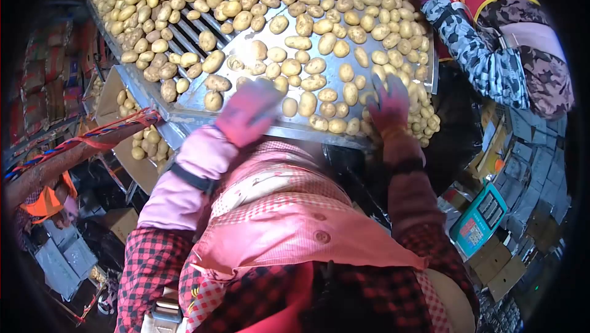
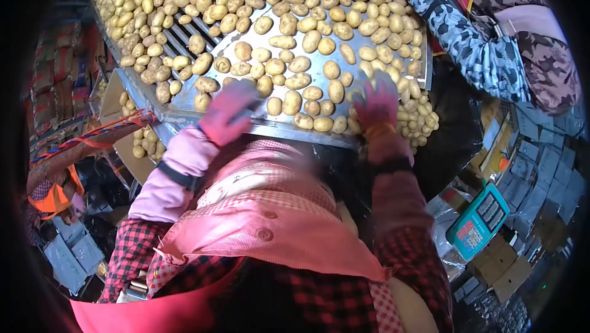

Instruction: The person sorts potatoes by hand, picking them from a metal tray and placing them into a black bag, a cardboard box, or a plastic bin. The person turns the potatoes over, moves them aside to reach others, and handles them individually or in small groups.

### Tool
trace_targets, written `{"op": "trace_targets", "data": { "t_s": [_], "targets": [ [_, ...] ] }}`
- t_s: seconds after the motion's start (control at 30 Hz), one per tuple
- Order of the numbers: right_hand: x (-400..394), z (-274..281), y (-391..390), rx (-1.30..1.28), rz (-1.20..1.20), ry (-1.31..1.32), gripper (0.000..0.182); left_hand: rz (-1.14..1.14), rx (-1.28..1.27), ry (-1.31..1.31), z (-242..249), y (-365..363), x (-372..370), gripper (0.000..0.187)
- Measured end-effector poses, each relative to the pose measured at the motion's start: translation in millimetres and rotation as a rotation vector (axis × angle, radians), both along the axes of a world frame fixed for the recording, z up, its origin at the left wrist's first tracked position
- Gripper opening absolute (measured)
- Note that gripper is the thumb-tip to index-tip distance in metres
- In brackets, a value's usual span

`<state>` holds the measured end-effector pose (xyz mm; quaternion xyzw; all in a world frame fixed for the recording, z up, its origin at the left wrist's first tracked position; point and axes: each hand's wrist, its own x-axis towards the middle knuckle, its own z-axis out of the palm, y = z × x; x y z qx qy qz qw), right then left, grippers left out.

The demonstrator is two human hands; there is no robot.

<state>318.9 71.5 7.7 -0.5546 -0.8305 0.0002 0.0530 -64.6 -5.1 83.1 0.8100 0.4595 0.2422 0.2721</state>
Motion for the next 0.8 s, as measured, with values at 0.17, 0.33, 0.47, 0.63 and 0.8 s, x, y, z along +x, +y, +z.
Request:
{"op": "trace_targets", "data": {
  "t_s": [0.17,0.33,0.47,0.63,0.8],
  "targets": [
    [9.8,12.4,-38.8,-0.018,-0.245,0.068,0.073,0.561,0.037,0.419,-32.2,-30.8,-82.5,0.059],
    [21.7,-35.9,-53.0,-0.295,-0.155,0.044,0.069,0.554,-0.124,0.367,-50.9,-47.1,-68.5,0.079],
    [0.4,12.4,-35.8,-0.002,-0.248,0.114,0.068,0.537,-0.195,0.287,-43.4,-40.8,-55.8,0.079],
    [-137.6,24.1,11.8,-0.202,0.256,0.303,0.072,0.581,-0.256,0.307,-45.3,-39.1,-51.7,0.08],
    [-187.1,16.2,40.6,-0.28,0.259,-0.022,0.079,0.561,-0.262,0.217,-37.5,-36.9,-44.0,0.078]
  ]
}}
